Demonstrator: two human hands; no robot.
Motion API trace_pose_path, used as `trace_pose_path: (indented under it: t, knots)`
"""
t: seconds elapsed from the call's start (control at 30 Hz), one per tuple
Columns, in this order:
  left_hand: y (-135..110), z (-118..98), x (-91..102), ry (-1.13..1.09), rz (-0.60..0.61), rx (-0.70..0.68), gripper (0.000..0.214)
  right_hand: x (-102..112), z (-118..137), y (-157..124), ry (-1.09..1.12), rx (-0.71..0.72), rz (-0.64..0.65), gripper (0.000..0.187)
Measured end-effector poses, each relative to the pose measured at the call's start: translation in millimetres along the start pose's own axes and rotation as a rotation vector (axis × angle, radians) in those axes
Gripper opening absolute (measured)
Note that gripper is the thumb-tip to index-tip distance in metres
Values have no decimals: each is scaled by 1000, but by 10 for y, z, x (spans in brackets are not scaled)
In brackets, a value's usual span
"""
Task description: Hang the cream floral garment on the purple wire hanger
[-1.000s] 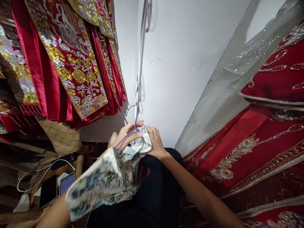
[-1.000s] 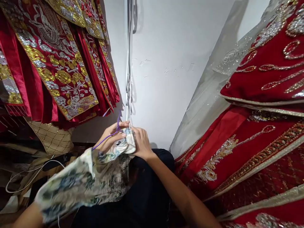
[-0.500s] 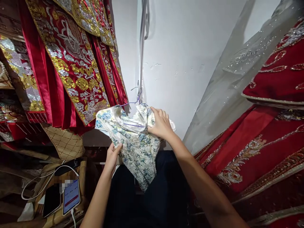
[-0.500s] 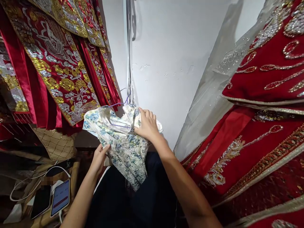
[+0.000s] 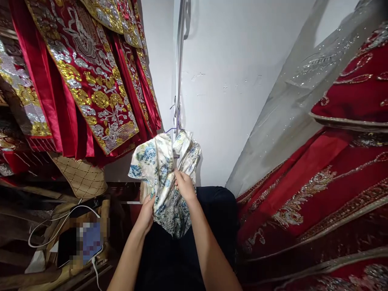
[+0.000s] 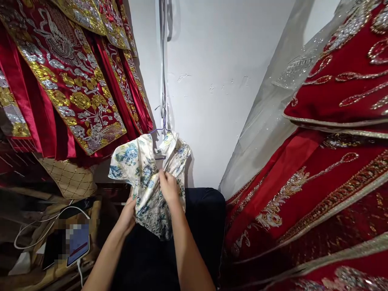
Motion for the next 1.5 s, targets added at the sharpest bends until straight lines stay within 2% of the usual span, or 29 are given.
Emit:
trace_pose_path:
  t: [0.1,0.17,0.23,0.33,0.37,0.4,0.43,0.53,0.57,0.6,0.77,0.9,1.0,1.13,1.3,1.4,1.5]
  knots:
    - [44,30,71,-59,-4,70,46,30,3,92,-79,-69,34,39]
    - [112,3,173,-52,-35,33,42,95,-51,35,-86,-79,26,38]
    - [172,-84,305,0,-155,-145,37,159,-129,-93,-88,-78,2,37]
    - [114,-238,447,146,-482,-527,39,205,-204,-302,-74,-73,-4,35]
    - [56,-263,439,197,-552,-615,40,203,-205,-353,-69,-70,4,34]
    - [-4,-269,392,242,-551,-667,38,196,-194,-392,-66,-65,14,33]
    - [-61,-256,305,282,-470,-684,35,183,-174,-421,-63,-61,27,33]
    - [-227,-137,-59,333,-23,-612,26,147,-87,-464,-59,-39,66,34]
    - [-280,-99,-162,322,77,-588,27,148,-59,-472,-50,-32,72,35]
    - [-325,-73,-241,305,125,-576,30,157,-35,-480,-33,-30,78,36]
    - [-425,-55,-411,276,145,-525,39,256,43,-508,93,-72,117,37]
    - [-383,-107,-460,335,187,-499,17,259,97,-532,111,-78,95,39]
    - [-315,-216,-484,395,214,-542,3,217,136,-575,161,-81,69,37]
    - [-242,-414,-554,403,363,-517,6,200,178,-614,216,-10,39,34]
    - [-91,-594,-689,483,411,-555,2,252,165,-560,147,72,58,30]
    - [-13,-556,-748,438,490,-500,1,286,134,-509,142,67,64,30]
    - [12,-419,-712,347,431,-495,7,306,97,-491,168,69,4,31]
Point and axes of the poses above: each hand's wrist, its own y-axis towards the middle knuckle, its own x-axis out of the back of the hand, z = x × y, the point moved 3 cm from there along y, towards the middle knuckle, and after that the axes turned 14 degrees about -z, right-handed, at the moved point
